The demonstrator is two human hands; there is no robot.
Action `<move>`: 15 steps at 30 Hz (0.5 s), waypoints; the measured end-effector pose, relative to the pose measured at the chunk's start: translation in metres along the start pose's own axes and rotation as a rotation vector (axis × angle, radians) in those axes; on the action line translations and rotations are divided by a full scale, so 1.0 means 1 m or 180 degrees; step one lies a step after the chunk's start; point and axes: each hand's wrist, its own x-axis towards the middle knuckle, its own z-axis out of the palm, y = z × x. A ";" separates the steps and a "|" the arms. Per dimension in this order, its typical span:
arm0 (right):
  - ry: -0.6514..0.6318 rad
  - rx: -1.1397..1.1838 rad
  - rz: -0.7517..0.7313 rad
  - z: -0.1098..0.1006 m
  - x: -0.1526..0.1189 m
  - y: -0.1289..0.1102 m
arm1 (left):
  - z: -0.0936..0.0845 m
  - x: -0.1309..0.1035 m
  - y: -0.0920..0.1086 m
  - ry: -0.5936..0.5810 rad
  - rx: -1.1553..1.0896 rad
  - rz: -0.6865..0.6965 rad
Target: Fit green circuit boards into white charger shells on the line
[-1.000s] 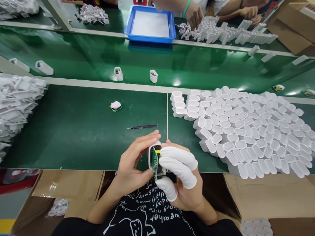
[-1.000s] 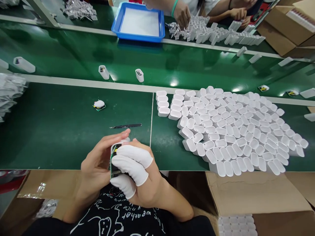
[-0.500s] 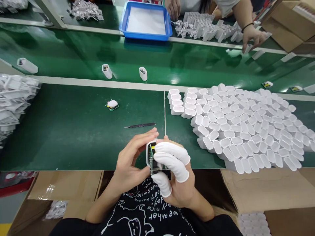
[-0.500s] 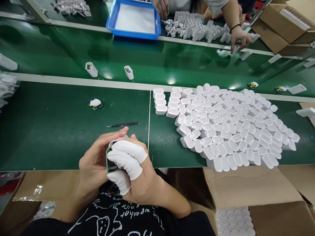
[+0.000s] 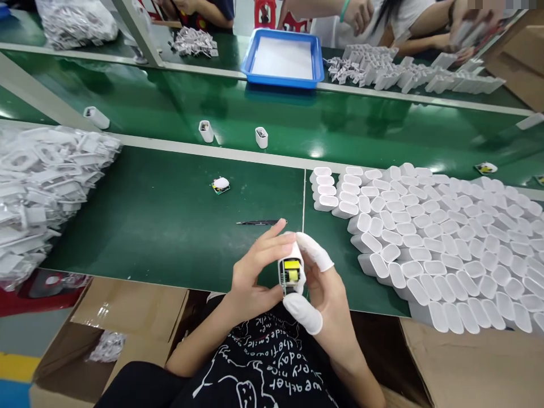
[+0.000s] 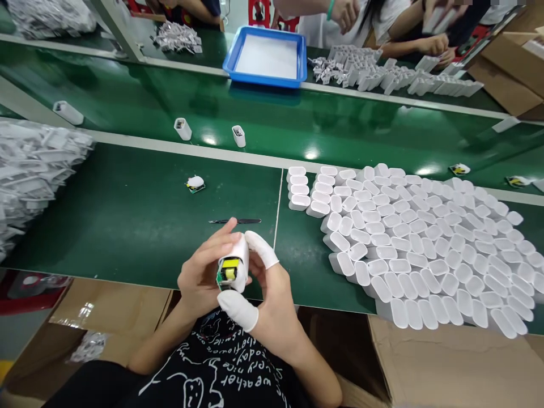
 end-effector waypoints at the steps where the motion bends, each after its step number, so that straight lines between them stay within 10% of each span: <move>1: -0.0085 0.0151 0.0064 0.000 0.001 0.000 | 0.000 0.000 -0.001 0.0005 0.0092 0.0096; 15: 0.0231 -0.0336 -0.0313 -0.001 0.002 0.004 | 0.006 0.003 0.005 0.0521 0.0719 0.0383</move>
